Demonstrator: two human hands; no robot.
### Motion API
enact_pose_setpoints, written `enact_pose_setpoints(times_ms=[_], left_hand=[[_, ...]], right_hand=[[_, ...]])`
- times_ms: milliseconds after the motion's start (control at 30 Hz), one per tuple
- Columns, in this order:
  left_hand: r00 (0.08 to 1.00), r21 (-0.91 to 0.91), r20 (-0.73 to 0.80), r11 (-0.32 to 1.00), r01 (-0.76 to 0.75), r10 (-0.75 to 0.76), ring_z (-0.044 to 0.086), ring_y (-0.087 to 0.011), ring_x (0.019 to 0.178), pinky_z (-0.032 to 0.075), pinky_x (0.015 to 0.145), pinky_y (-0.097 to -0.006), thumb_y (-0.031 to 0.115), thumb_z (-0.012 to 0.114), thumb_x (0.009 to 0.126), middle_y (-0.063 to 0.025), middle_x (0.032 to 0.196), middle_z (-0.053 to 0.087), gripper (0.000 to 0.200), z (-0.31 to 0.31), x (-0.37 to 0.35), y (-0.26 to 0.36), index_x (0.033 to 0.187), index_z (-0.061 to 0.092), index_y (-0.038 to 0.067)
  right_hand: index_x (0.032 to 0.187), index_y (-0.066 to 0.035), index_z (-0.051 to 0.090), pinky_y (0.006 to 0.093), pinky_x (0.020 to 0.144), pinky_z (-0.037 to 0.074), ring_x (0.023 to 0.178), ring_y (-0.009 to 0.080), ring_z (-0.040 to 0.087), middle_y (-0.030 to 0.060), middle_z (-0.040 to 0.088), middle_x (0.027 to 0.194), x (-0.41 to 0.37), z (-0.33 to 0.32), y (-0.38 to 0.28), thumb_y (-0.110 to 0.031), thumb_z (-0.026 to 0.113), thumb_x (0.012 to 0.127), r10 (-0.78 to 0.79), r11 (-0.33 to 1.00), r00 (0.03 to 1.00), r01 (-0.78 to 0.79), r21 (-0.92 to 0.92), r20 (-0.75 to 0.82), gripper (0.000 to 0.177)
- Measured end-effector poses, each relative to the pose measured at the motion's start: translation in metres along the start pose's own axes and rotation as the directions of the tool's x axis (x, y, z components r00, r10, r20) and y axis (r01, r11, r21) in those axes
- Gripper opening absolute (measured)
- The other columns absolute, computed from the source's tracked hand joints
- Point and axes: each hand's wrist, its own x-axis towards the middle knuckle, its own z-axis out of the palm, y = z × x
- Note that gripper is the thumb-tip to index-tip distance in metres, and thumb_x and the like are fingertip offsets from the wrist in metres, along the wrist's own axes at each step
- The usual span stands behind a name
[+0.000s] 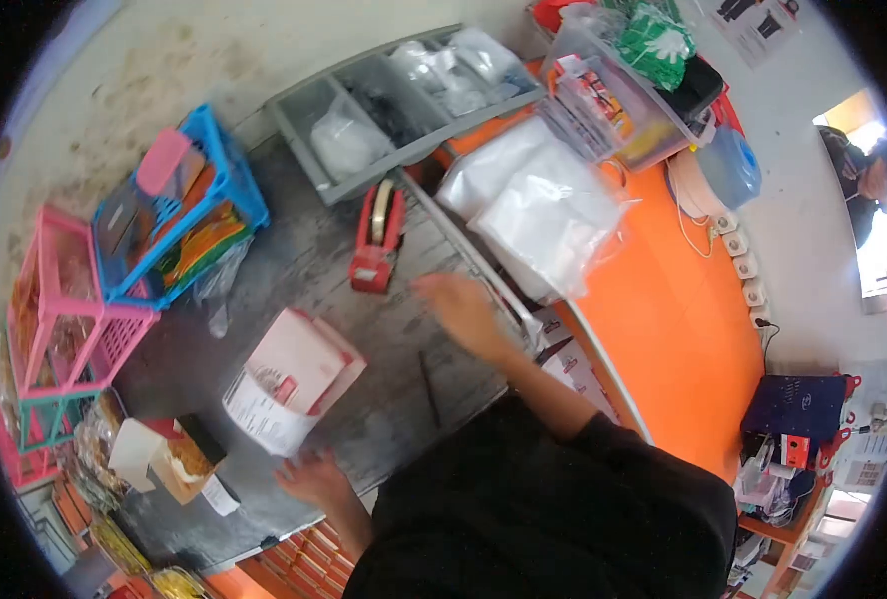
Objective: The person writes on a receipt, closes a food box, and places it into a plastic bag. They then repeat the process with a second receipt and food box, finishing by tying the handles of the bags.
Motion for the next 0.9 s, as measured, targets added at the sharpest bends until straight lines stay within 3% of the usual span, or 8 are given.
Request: enact_pose_setpoints(times_ms=[100, 333, 467, 533, 600, 667, 833, 900], left_hand=[[0.662, -0.895, 0.426, -0.394, 0.21, -0.616, 0.009, -0.0521, 0.131, 0.017, 0.102, -0.0667, 0.045, 0.038, 0.087, -0.0274, 0.144, 0.009, 0.075, 0.038, -0.025, 0.078, 0.142, 0.008, 0.003], [0.931, -0.94, 0.3, -0.23, 0.252, -0.206, 0.003, -0.0513, 0.131, 0.016, 0.107, -0.0616, 0.039, 0.033, 0.09, -0.0288, 0.143, 0.007, 0.073, 0.063, 0.031, 0.047, 0.14, 0.001, -0.004], [0.741, -0.978, 0.126, -0.206, -0.017, -0.659, 0.02, -0.0447, 0.131, 0.022, 0.107, -0.0527, 0.043, 0.031, 0.092, -0.0246, 0.142, 0.017, 0.068, 0.09, 0.028, 0.069, 0.14, 0.007, 0.001], [0.825, -0.759, -0.273, 0.638, 0.132, -0.495, 0.042, -0.0282, 0.118, 0.033, 0.1, -0.0431, 0.029, 0.039, 0.093, -0.0116, 0.129, 0.039, 0.048, 0.158, -0.019, 0.129, 0.132, 0.03, 0.001], [0.998, 0.074, -0.053, 0.997, -0.037, 0.041, 0.044, -0.0277, 0.114, 0.037, 0.096, -0.0375, 0.018, 0.058, 0.08, -0.0135, 0.123, 0.046, 0.047, 0.232, -0.057, 0.167, 0.124, 0.046, 0.005], [0.826, -0.237, 0.488, 0.954, -0.186, 0.282, 0.033, -0.0319, 0.128, 0.028, 0.104, -0.0393, 0.039, 0.07, 0.07, -0.0195, 0.136, 0.035, 0.085, 0.286, -0.079, 0.256, 0.135, 0.03, 0.002], [0.688, 0.04, 0.433, 0.75, -0.66, 0.582, 0.024, -0.0281, 0.133, 0.015, 0.106, -0.0561, 0.037, 0.071, 0.069, -0.0069, 0.14, 0.034, 0.082, 0.457, -0.067, 0.241, 0.137, 0.03, 0.017], [0.661, 0.174, 0.433, 0.663, -0.729, 0.613, 0.024, -0.0262, 0.133, 0.015, 0.108, -0.0537, 0.034, 0.07, 0.071, -0.0029, 0.138, 0.036, 0.074, 0.469, -0.064, 0.234, 0.135, 0.035, 0.021]], right_hand=[[0.091, -0.001, 0.059, 0.0307, 0.063, 0.047, 0.067, 0.0157, 0.058, 0.0095, 0.061, 0.078, 0.024, -0.137, 0.069, -0.006, 0.05, 0.086, 0.099, 0.95, 0.845, -0.238, -0.204, -0.526, 0.012], [0.09, -0.008, 0.061, 0.0335, 0.072, 0.048, 0.083, 0.0263, 0.059, 0.0095, 0.06, 0.083, 0.075, -0.293, 0.131, -0.006, 0.061, 0.072, -0.096, 0.792, 0.93, 0.287, -0.539, 0.355, 0.018], [0.084, -0.006, 0.065, 0.0363, 0.079, 0.048, 0.09, 0.0295, 0.059, 0.0118, 0.064, 0.092, 0.091, -0.303, 0.156, -0.003, 0.058, 0.076, -0.038, 0.567, 0.848, 0.454, -0.687, 0.528, 0.011], [0.087, -0.003, 0.065, 0.0358, 0.077, 0.048, 0.088, 0.0298, 0.059, 0.0123, 0.064, 0.088, 0.096, -0.31, 0.144, -0.001, 0.057, 0.076, -0.084, 0.655, 0.875, 0.41, -0.635, 0.477, 0.014], [0.087, -0.001, 0.064, 0.0316, 0.07, 0.048, 0.083, 0.0257, 0.06, 0.0109, 0.064, 0.087, 0.102, -0.314, 0.127, 0.0, 0.056, 0.076, -0.216, 0.621, 0.869, 0.474, -0.624, 0.445, 0.013], [0.087, 0.0, 0.063, 0.0298, 0.068, 0.047, 0.08, 0.0218, 0.06, 0.0108, 0.064, 0.085, 0.107, -0.308, 0.087, -0.001, 0.056, 0.077, -0.051, 0.707, 0.896, 0.345, -0.617, 0.442, 0.012], [0.097, 0.0, 0.062, 0.027, 0.067, 0.045, 0.08, 0.0104, 0.055, 0.01, 0.062, 0.094, 0.112, -0.332, 0.116, -0.011, 0.055, 0.084, -0.075, 0.917, 0.904, 0.228, -0.328, 0.42, 0.018], [0.11, -0.003, 0.055, 0.0272, 0.071, 0.046, 0.089, 0.012, 0.053, 0.0077, 0.057, 0.108, 0.134, -0.383, 0.182, -0.016, 0.054, 0.087, 0.12, 0.971, 0.986, -0.093, 0.219, -0.115, 0.026]])
